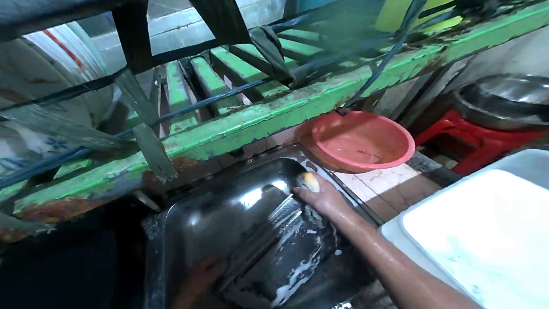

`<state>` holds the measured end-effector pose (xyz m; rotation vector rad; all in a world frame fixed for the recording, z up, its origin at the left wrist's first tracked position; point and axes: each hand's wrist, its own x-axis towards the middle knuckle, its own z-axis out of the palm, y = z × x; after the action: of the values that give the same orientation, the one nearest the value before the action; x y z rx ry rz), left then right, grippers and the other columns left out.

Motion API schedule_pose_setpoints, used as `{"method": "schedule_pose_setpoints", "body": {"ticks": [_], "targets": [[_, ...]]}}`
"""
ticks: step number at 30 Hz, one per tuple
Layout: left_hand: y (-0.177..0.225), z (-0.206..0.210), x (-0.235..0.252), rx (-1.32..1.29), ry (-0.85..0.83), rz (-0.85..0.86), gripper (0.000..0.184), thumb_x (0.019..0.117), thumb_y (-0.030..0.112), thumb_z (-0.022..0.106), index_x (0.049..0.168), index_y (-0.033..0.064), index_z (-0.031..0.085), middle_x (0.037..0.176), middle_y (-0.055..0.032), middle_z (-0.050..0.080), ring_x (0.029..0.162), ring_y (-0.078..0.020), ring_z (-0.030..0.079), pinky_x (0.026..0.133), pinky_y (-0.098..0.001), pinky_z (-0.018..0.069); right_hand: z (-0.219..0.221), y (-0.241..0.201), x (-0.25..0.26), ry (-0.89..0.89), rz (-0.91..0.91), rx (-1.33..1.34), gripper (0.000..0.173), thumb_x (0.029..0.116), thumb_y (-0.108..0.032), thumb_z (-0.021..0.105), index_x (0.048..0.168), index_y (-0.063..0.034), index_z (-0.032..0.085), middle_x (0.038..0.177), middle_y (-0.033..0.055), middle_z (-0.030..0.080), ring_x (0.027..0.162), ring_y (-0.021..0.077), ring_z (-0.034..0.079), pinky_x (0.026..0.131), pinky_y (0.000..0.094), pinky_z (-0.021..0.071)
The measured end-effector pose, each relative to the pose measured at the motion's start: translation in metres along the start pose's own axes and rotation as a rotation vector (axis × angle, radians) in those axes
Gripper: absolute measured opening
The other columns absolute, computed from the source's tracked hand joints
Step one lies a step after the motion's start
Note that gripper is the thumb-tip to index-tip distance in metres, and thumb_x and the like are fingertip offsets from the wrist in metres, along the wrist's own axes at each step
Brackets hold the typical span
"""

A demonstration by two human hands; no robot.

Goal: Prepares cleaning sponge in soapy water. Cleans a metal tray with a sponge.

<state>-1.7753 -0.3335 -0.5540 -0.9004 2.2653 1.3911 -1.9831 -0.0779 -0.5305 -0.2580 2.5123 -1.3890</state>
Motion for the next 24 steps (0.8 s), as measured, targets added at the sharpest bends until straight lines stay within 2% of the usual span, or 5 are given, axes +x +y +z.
{"method": "schedule_pose_setpoints", "body": {"ticks": [2, 6, 11, 15, 24], "targets": [[0.046, 0.016, -0.004, 0.115, -0.1, 0.075, 0.041, 0.1081, 0.031, 0.05, 0.132, 0.0011, 0.063, 0.121, -0.0196, 0.067, 0.111, -0.0285, 0.064, 0.099, -0.0501, 0.0489, 0.004, -0.046, -0.02, -0.072, -0.292, -0.235, 0.041, 0.0914, -0.026, 0.077, 0.125, -0.0046, 0.067, 0.118, 0.0172, 0.07, 0.11, 0.0326, 0.067, 0.096, 0.0571, 0.0533], [0.086, 0.06, -0.009, -0.354, 0.243, 0.418, 0.028, 0.1054, 0.014, 0.048, 0.116, -0.0027, 0.067, 0.1, -0.0039, 0.069, 0.091, -0.0013, 0.064, 0.085, -0.0222, 0.0537, 0.029, -0.074, -0.045, -0.086, -0.734, -0.336, 0.033, 0.0916, -0.037, 0.072, 0.117, -0.0156, 0.074, 0.111, 0.0055, 0.074, 0.11, 0.022, 0.069, 0.097, 0.0455, 0.0557], [0.061, 0.05, -0.01, -0.51, 0.427, 0.325, 0.029, 0.1067, 0.012, 0.047, 0.117, -0.0091, 0.063, 0.102, -0.0104, 0.066, 0.09, -0.0053, 0.061, 0.084, -0.0251, 0.0527, 0.001, 0.009, -0.005, -0.065, -0.172, -0.072, 0.044, 0.0932, -0.027, 0.074, 0.127, -0.0005, 0.065, 0.122, 0.0199, 0.068, 0.116, 0.0326, 0.064, 0.102, 0.0545, 0.0497], [0.044, 0.047, -0.013, -0.665, 0.431, 0.321, 0.034, 0.1081, 0.012, 0.038, 0.126, -0.0127, 0.053, 0.11, -0.011, 0.062, 0.096, -0.0033, 0.059, 0.089, -0.0224, 0.0509, 0.012, 0.029, -0.008, 0.141, 0.195, 0.604, 0.041, 0.1021, -0.014, 0.059, 0.14, -0.0028, 0.049, 0.118, 0.012, 0.064, 0.101, 0.0144, 0.063, 0.089, 0.0351, 0.0538], [0.078, 0.014, -0.024, 0.017, 0.07, 0.166, 0.034, 0.1077, 0.029, 0.05, 0.116, 0.0018, 0.068, 0.101, -0.0112, 0.068, 0.093, -0.0176, 0.063, 0.086, -0.041, 0.0514, 0.03, -0.075, -0.041, -0.118, -0.424, -0.136, 0.041, 0.0916, -0.029, 0.076, 0.125, -0.0073, 0.068, 0.114, 0.0118, 0.072, 0.105, 0.0254, 0.07, 0.094, 0.05, 0.0564]]}}
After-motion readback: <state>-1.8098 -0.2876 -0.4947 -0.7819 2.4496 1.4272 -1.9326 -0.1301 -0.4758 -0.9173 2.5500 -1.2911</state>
